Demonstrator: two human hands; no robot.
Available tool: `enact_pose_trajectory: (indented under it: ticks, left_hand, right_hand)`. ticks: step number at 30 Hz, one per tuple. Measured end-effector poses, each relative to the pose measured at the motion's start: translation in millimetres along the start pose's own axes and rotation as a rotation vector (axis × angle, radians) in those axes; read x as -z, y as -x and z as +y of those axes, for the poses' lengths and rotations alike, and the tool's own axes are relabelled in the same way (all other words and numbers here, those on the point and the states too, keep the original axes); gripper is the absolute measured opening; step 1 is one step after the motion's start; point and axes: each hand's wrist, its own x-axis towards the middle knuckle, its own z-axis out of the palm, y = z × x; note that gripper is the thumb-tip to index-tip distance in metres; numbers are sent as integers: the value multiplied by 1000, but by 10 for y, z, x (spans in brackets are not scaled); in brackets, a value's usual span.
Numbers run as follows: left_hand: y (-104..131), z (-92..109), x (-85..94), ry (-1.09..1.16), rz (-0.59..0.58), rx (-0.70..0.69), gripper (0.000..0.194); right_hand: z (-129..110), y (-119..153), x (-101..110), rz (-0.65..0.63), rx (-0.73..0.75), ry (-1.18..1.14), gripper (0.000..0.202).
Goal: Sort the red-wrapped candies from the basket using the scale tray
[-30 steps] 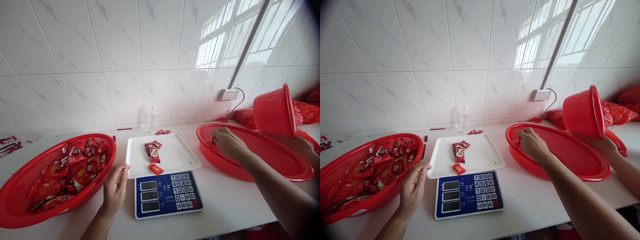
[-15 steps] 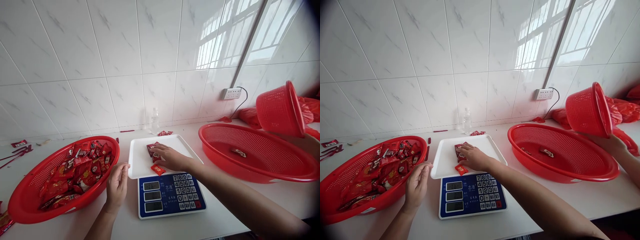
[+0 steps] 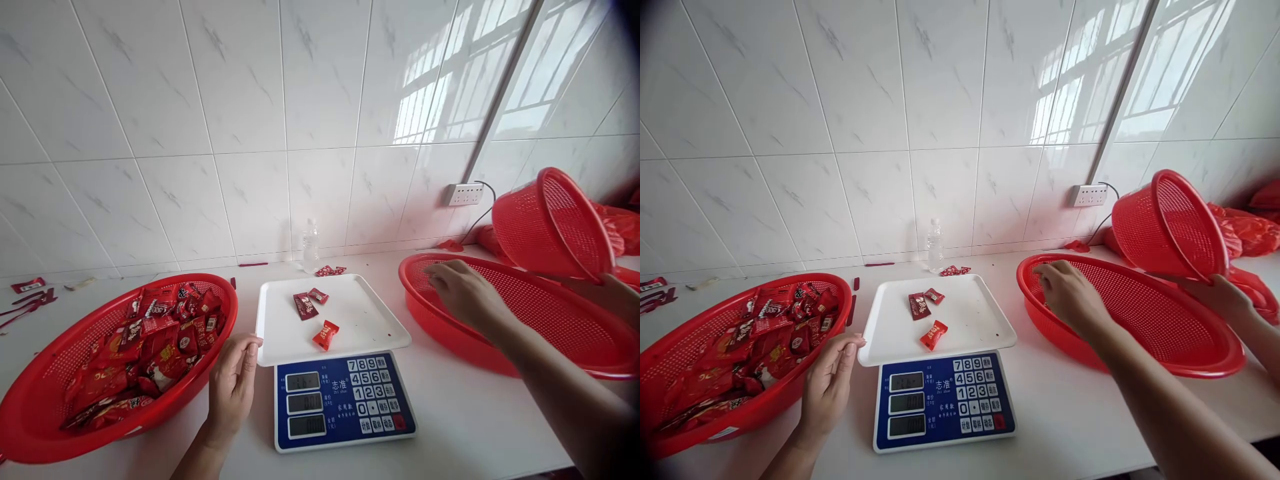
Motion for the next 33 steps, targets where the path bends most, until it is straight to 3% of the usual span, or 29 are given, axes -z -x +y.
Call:
enact_pose_trajectory:
  ticks: [3, 5, 8, 13, 17, 20, 25, 33]
  left_hand:
    - [-2, 5, 0, 13, -5, 0, 16]
    - [-1, 2, 0, 18, -7, 3, 16]
    - [6, -13, -2, 15, 2, 7, 15]
    - [16, -46, -18, 9, 20, 36, 15]
    - [14, -71, -25, 11, 9, 69, 18]
    - [18, -92, -14, -1, 0, 87, 20]
    - [22, -103, -5, -10, -14, 106, 22]
    - [23, -75, -35, -2, -36, 115, 22]
  right_hand:
    - [259, 0, 46, -8, -102, 66, 36]
    - [204, 17, -31, -57, -91, 62, 38]
    - [-196, 61, -233, -216, 56, -29, 51]
    - [-1138, 123, -496, -602, 394, -195, 76]
    - [-1587, -7, -640, -771, 519, -225, 94]
    - [-1699, -176, -769, -774, 525, -212, 86]
    - [-1722, -267, -879, -649, 579, -220, 41]
    - [-1691, -116, -896, -500, 455, -149, 27]
